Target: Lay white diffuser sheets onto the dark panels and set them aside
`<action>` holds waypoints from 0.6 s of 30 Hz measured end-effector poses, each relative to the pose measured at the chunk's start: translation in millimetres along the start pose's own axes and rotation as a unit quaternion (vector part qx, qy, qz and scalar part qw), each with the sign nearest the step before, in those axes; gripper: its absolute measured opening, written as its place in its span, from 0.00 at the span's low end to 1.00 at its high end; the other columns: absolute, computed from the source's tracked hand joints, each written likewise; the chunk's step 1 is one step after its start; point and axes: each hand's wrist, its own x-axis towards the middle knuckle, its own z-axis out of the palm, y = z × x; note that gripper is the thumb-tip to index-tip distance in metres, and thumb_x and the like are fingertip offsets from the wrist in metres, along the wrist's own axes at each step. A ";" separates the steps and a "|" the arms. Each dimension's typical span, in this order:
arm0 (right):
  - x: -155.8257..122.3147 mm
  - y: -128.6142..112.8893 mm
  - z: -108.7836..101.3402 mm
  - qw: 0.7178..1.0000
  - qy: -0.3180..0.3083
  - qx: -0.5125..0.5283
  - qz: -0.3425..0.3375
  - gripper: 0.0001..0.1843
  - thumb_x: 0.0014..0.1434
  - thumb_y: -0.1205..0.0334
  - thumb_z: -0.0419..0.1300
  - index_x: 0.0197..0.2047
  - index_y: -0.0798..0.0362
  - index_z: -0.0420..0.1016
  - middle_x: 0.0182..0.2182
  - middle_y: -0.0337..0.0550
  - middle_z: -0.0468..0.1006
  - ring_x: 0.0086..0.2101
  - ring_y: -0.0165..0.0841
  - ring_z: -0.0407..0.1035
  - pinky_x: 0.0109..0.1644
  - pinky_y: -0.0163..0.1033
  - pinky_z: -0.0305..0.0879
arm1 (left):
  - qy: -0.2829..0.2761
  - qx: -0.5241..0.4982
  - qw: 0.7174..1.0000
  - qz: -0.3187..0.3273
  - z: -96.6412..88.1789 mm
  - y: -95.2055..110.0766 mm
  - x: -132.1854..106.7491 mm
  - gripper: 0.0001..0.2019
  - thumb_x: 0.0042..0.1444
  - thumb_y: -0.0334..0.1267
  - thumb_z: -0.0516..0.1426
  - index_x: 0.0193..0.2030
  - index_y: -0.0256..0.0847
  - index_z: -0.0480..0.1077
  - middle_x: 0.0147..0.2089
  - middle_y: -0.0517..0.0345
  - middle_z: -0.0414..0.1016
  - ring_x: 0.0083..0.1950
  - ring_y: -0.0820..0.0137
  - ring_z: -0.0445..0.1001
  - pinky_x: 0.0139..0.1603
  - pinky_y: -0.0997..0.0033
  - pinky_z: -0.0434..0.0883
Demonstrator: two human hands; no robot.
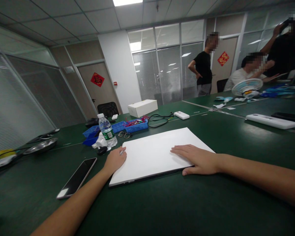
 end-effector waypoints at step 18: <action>4.7 -13.5 -2.7 0.938 0.155 -0.193 -0.242 0.20 0.67 0.60 0.58 0.61 0.54 0.73 0.53 0.49 0.79 0.56 0.38 0.71 0.62 0.50 0.66 | -0.002 -0.010 1.000 -0.006 -2.9 2.5 -1.3 0.25 0.62 0.39 0.52 0.64 0.38 0.74 0.67 0.45 0.72 0.66 0.55 0.73 0.66 0.63 0.65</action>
